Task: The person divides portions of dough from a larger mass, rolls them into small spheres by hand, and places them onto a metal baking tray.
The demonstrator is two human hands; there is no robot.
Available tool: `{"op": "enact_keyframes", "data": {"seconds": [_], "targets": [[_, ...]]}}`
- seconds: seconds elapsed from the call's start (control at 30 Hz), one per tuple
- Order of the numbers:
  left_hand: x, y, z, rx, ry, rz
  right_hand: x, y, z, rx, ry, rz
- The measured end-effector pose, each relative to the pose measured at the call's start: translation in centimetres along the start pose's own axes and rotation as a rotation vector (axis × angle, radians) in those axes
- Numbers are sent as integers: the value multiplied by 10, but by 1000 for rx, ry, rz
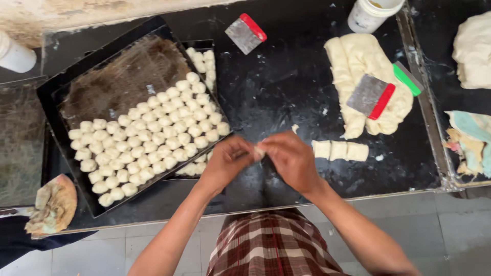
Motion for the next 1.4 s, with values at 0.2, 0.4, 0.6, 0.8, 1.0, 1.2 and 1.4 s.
{"op": "enact_keyframes", "data": {"seconds": [0.2,0.4,0.6,0.8,1.0,1.2,1.4], "targets": [[-36,-36,18,-184,-290,377,41,50,-46,-72,-395,384],[-16,-97,52,-63,-47,-57,55,100,-100,161,283,99],[-55,-163,89,-163,259,228,84,187,-107,227,-325,296],[-99,-259,110,-637,322,-666,39,309,-204,-90,-371,59],[-63,-332,90,-685,332,-1139,-3,348,-223,240,-18,-315],[-53,-326,38,-411,111,-1522,8,197,-81,-6,113,174],[-57,-218,17,-283,344,-981,-33,52,85,-332,444,898]]}}
Point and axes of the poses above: each hand's wrist, its own z-axis away from the middle knuckle, its own y-axis out of the palm, x = y × z, the point moved 1 cm from there along -z, towards the middle knuckle, and after that the axes turned 8 degrees about z, right-handed, at the moved point
